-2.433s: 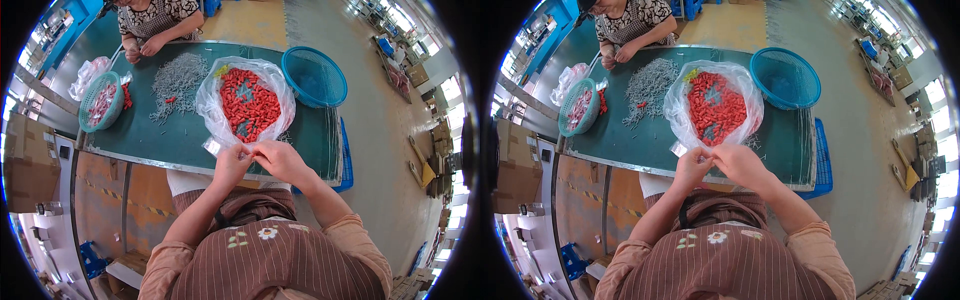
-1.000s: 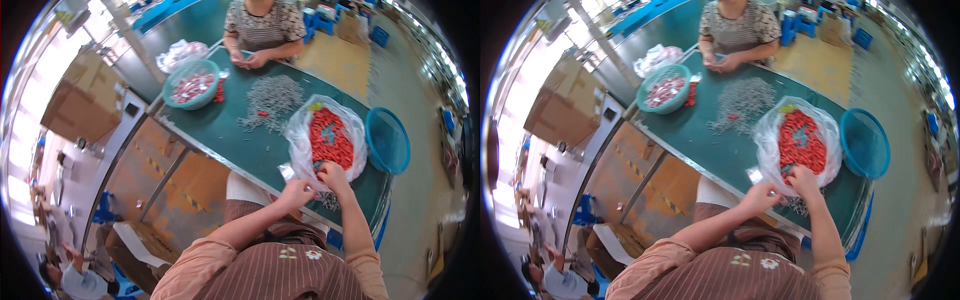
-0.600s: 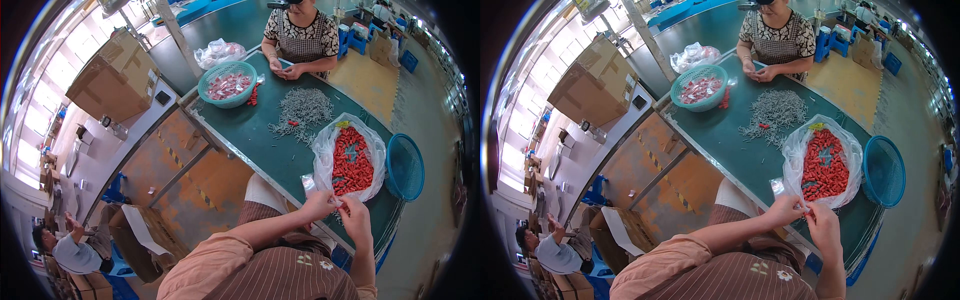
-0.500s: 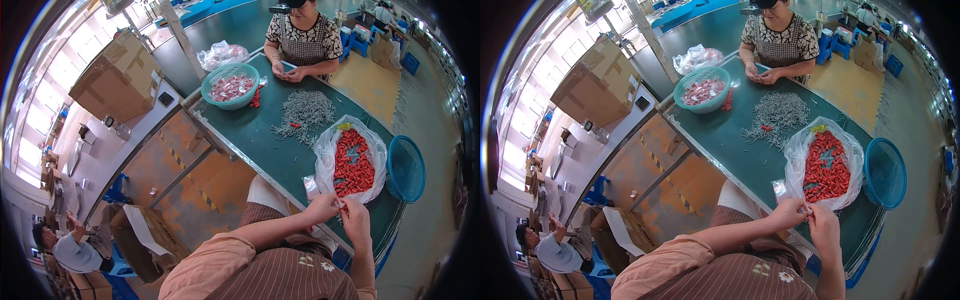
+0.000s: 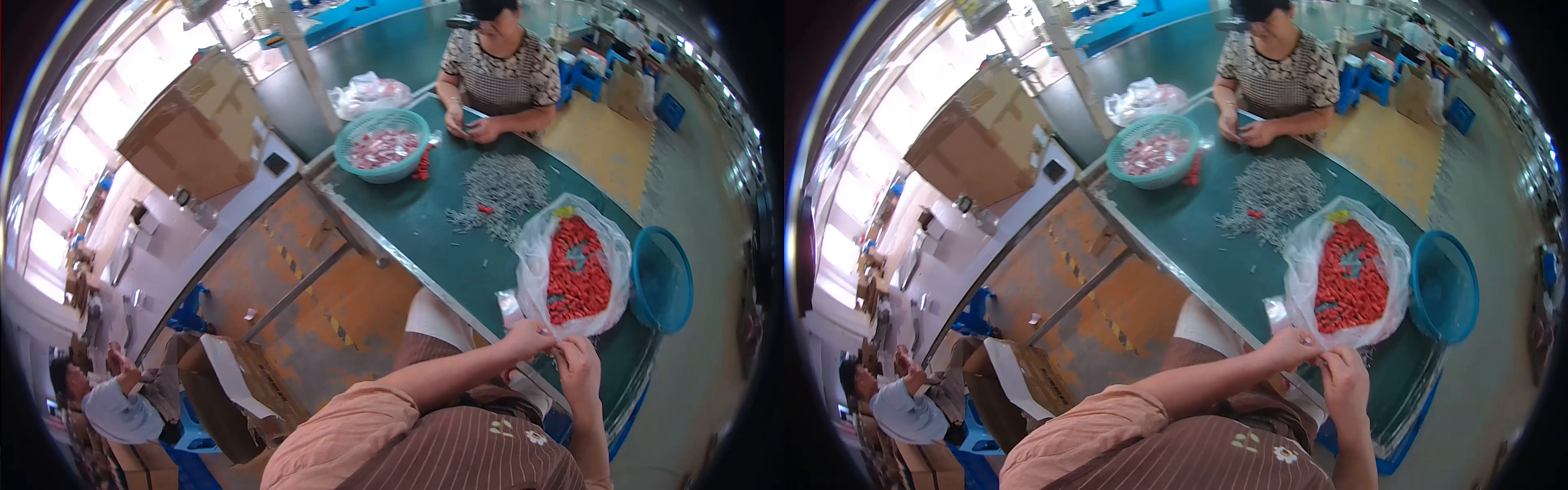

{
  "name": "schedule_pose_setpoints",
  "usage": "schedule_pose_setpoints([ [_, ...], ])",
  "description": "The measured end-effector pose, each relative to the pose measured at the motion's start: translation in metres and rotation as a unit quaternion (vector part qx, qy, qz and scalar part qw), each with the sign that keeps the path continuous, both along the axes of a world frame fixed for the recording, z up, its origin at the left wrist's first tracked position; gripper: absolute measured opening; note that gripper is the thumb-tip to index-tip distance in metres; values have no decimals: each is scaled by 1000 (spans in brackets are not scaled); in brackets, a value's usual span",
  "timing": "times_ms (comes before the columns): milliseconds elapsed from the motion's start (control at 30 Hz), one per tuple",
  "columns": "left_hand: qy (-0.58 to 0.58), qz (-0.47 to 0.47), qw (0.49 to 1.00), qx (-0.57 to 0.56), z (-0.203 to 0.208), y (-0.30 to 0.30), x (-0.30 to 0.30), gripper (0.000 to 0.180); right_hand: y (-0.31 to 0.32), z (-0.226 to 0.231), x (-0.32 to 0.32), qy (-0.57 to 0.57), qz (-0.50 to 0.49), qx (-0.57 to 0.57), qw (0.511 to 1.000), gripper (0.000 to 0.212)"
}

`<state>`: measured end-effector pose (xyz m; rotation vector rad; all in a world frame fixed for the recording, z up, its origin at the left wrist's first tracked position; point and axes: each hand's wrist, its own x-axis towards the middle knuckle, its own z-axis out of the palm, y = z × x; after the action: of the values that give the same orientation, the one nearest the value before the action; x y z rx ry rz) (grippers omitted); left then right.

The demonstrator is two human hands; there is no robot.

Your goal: Assembling small red plastic housings with metal pins on a factory workbench.

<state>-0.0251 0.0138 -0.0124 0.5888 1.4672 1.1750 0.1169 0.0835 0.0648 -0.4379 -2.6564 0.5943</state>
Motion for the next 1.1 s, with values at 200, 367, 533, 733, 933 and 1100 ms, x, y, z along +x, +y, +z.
schedule_pose_setpoints([
  [200,17,3,1000,-14,3,-9,-16,24,9,-12,-7,-30,20,47,998,16],
  [367,246,7,967,69,11,-12,-3,17,7,-10,8,-17,0,-1,1000,14],
  [533,41,0,999,4,16,-11,-3,15,37,-47,48,-102,-148,-98,979,19],
  [733,-171,8,984,-40,13,-8,-10,15,39,-111,36,-90,-199,-52,975,31],
  [933,-225,11,973,-46,4,-7,-19,16,61,-118,26,-115,-174,-26,978,21],
  [1100,4,47,998,-40,10,-10,-8,15,70,-118,31,-49,-214,-120,968,17],
])
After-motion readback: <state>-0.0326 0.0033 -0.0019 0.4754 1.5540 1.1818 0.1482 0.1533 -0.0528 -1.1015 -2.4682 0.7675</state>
